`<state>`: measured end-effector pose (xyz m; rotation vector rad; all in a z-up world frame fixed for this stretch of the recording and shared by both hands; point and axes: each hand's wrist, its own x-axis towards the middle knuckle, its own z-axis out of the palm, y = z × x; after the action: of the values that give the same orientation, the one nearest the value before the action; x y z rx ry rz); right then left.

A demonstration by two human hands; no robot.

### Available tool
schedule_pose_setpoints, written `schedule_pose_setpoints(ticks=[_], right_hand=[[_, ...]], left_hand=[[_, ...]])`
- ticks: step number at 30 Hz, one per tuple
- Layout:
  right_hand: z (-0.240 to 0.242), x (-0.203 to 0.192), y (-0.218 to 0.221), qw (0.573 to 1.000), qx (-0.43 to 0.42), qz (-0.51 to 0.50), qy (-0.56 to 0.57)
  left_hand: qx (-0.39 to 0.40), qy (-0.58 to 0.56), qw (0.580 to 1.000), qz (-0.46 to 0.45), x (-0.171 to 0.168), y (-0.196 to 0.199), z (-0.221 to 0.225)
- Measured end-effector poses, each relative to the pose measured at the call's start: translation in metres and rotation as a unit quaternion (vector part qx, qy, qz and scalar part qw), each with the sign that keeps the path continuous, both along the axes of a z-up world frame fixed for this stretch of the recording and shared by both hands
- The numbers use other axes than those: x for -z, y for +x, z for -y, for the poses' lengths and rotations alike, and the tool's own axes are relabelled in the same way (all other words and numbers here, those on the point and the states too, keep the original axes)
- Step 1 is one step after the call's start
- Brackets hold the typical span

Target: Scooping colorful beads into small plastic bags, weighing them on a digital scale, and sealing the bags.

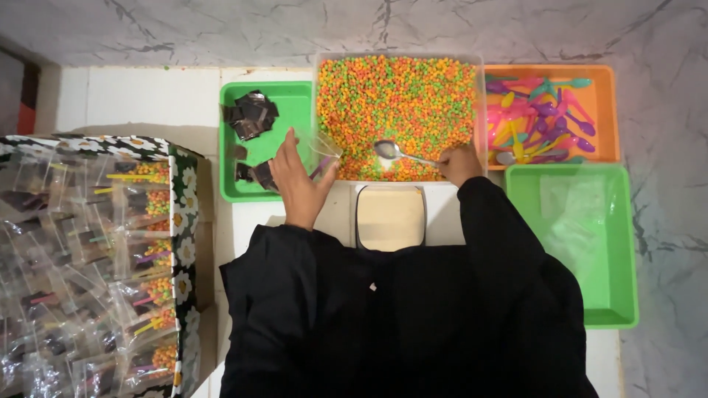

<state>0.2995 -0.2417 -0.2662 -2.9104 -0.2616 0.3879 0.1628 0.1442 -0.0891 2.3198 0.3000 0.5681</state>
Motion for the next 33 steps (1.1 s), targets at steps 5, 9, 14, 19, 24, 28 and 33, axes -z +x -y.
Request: schedule_pose_setpoints(ticks=[5, 9, 14, 19, 24, 28, 33], right_hand=[[0.004, 0.015, 0.006, 0.999, 0.015, -0.027, -0.015], [-0.008, -0.016, -0.001, 0.972, 0.076, -0.035, 0.22], [-0.028, -0.068, 0.008, 0.87, 0.211, -0.04, 0.444], [-0.049, -0.102, 0.015, 0.766, 0.308, 0.099, 0.556], [-0.071, -0.086, 0.026, 0.729, 0.343, 0.064, 0.589], [-0.099, -0.07, 0.013, 0.731, 0.329, -0.016, 0.598], [-0.113, -0.04, 0.001, 0.692, 0.372, -0.11, 0.608]], left_hand=[[0.002, 0.001, 1.0, 0.0, 0.0, -0.001, -0.002], [-0.003, -0.009, 1.0, 0.011, 0.002, -0.002, -0.003], [0.003, -0.009, 1.0, 0.014, 0.007, 0.0, -0.004], [-0.006, -0.006, 1.0, 0.005, 0.009, 0.0, -0.006], [-0.015, -0.003, 0.999, -0.028, 0.012, 0.001, -0.005], [-0.008, -0.011, 0.999, -0.047, 0.012, -0.002, -0.006], [-0.005, 0.004, 0.999, -0.052, 0.015, 0.0, -0.006]])
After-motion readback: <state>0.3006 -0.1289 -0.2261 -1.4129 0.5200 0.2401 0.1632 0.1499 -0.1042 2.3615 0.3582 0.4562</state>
